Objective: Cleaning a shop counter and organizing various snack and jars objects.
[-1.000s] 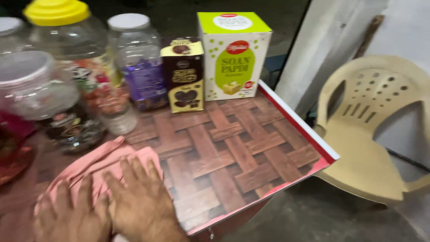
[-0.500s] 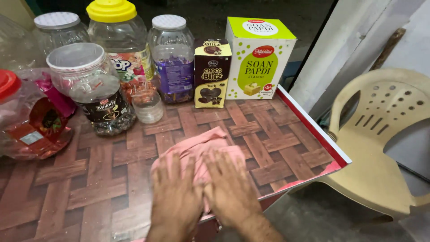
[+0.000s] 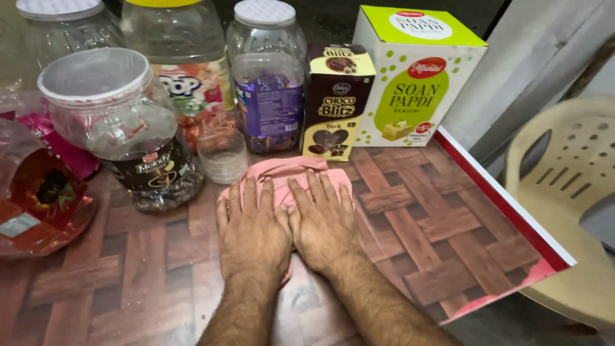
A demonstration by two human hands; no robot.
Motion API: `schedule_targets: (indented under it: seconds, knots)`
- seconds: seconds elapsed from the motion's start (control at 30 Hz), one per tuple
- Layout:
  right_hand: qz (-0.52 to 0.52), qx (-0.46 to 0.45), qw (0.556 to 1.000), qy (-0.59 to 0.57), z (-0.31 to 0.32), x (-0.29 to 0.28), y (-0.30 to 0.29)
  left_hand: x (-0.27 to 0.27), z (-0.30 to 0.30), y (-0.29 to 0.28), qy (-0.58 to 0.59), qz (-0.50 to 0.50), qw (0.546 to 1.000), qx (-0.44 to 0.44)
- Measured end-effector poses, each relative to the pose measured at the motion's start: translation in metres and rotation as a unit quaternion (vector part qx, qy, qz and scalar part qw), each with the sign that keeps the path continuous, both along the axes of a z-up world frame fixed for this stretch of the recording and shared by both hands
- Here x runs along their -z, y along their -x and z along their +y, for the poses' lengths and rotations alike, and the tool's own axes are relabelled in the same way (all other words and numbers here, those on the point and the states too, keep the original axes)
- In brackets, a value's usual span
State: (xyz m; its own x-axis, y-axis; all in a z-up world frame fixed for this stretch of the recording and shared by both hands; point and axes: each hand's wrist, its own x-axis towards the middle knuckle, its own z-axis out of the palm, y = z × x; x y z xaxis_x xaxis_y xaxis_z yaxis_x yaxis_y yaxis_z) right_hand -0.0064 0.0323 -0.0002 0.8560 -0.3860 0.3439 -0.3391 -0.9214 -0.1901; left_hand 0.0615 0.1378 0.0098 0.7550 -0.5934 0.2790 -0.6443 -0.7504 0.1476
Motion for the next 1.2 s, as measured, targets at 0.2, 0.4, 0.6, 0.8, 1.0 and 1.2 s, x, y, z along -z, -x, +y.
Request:
schedule_targets:
  seconds: [0.2, 0.4, 0.6, 0.8, 1.0, 1.2]
  knots:
    - [0.007, -0.005, 1.000, -0.004, -0.002, 0.004, -0.006, 0.000, 0.004, -0.002, 0.023, -0.032, 0.999, -0.016]
    - [0.007, -0.039, 0.999, -0.018, 0.036, 0.001, 0.004, -0.002, 0.045, 0.016, 0.003, -0.049, 0.998, -0.050]
    - [-0.043, -0.113, 0.992, -0.037, 0.089, -0.007, 0.041, -0.009, 0.100, 0.059, -0.010, -0.043, 0.992, -0.116]
    - [-0.042, -0.139, 0.989, -0.040, 0.086, -0.012, 0.098, -0.010, 0.099, 0.108, -0.016, -0.097, 0.987, -0.126]
    - [-0.058, -0.104, 0.993, 0.002, 0.041, -0.006, 0.149, -0.003, 0.053, 0.145, 0.018, -0.081, 0.995, -0.059]
    - [-0.039, -0.048, 0.997, 0.037, -0.029, 0.007, 0.186, -0.002, -0.020, 0.166, 0.025, -0.029, 0.999, 0.019]
